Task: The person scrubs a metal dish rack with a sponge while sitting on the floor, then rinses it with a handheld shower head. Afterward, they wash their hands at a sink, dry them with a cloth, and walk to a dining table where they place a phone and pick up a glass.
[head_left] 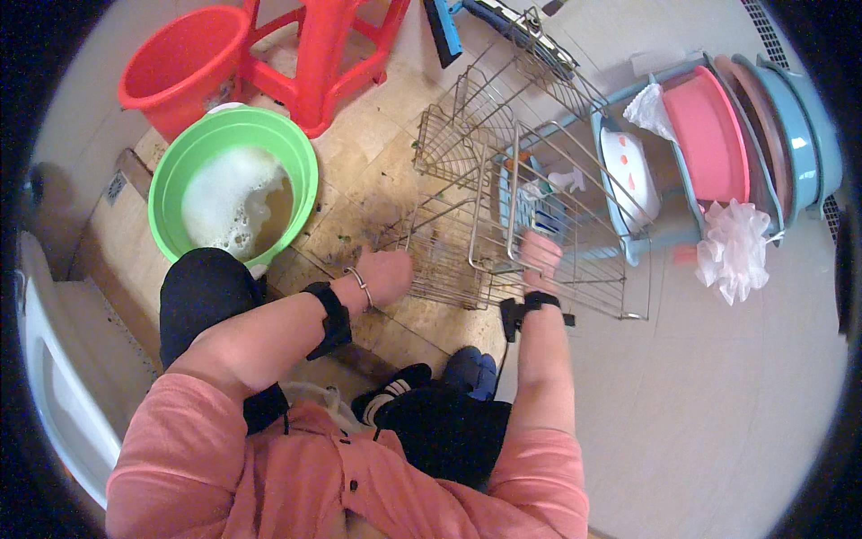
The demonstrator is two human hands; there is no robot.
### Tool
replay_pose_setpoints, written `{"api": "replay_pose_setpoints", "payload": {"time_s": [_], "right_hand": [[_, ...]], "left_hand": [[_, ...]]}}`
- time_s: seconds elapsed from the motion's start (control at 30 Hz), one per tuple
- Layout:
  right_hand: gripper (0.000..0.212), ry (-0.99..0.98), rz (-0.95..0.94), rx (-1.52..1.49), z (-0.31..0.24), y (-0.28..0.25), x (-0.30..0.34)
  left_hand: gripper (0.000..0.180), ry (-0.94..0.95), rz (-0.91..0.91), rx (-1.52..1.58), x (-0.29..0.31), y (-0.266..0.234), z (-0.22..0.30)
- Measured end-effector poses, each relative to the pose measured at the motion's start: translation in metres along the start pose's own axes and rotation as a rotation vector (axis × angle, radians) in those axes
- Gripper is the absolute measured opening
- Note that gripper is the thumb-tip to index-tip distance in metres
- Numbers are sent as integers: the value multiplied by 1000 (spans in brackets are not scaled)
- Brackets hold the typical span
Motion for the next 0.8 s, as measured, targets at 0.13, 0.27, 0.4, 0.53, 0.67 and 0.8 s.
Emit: {"api": "replay_pose_setpoints", "payload": {"time_s": [0.13, 0.27, 0.4, 0.53, 0.67, 0.8], "right_hand": [[22, -199, -390, -1046, -68, -6, 23], [18, -18, -254, -1530, -18, -36, -22], [17, 167, -224, -2307, 43, -35, -62], [17, 121, -260, -2252, 26, -1, -44], [27, 87, -211, -1457, -12, 25, 15], [20, -71, -255, -1109, -13, 22, 25]], "left_hand": [[17, -32, -54, 24, -1, 1, 1], [18, -44, -73, -1, -1, 0, 2], [19, 41, 9, 13, 0, -2, 4], [18, -35, 66, 47, -5, 3, -2], [20, 30, 44, 8, -6, 8, -2], [16, 83, 61, 23, -5, 5, 1]]}}
Point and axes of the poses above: each hand's wrist, its own x-axis away from the middle knuckle, its own y-axis out of the palm, z = x × y, the point moved 6 cm from there along -x, towards the middle knuckle, and after that the axes turned 9 degrees about -y, right-handed, at the moved point
